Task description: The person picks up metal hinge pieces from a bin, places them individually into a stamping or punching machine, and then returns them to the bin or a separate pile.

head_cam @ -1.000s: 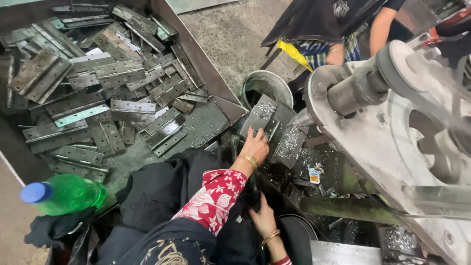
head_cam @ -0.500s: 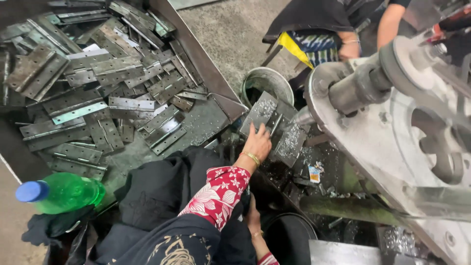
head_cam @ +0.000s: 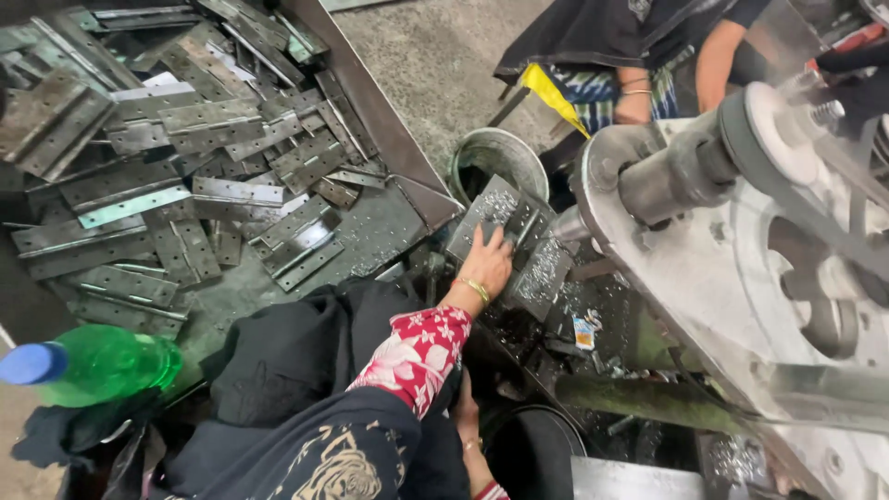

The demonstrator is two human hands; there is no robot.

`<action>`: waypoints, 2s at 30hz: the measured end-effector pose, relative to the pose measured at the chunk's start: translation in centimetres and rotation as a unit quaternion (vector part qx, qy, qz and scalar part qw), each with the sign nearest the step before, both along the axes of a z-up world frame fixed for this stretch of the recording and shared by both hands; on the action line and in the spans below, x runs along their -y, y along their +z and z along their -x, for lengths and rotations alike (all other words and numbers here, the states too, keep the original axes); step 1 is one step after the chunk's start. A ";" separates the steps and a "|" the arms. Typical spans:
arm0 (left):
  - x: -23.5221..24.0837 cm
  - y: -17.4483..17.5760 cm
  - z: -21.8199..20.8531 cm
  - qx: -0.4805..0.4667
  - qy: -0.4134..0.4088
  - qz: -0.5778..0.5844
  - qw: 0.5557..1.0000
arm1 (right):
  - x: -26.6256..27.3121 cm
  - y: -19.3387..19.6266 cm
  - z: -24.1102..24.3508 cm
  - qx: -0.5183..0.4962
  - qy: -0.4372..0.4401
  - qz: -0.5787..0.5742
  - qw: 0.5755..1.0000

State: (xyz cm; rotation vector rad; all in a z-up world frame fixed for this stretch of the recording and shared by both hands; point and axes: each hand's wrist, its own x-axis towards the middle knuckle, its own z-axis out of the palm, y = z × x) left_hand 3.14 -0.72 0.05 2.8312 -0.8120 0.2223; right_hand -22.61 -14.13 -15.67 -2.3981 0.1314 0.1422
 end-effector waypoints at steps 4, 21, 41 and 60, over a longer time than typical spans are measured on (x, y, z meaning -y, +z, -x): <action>-0.2 1.0 2.0 -0.054 -0.007 -0.046 0.997 | 0.3 -0.6 0.0 -0.103 -0.040 0.008 0.994; 0.0 0.3 -1.3 -0.053 0.032 -0.045 0.997 | -1.8 2.4 -0.2 -0.043 -0.028 -0.017 0.999; -29.3 -14.1 3.3 -0.158 0.351 0.046 0.922 | -1.2 12.6 -4.3 -0.147 -0.034 0.091 0.984; -29.0 -14.4 1.4 -0.156 0.402 0.373 0.821 | -2.9 15.1 -4.3 -0.144 -0.017 0.066 0.987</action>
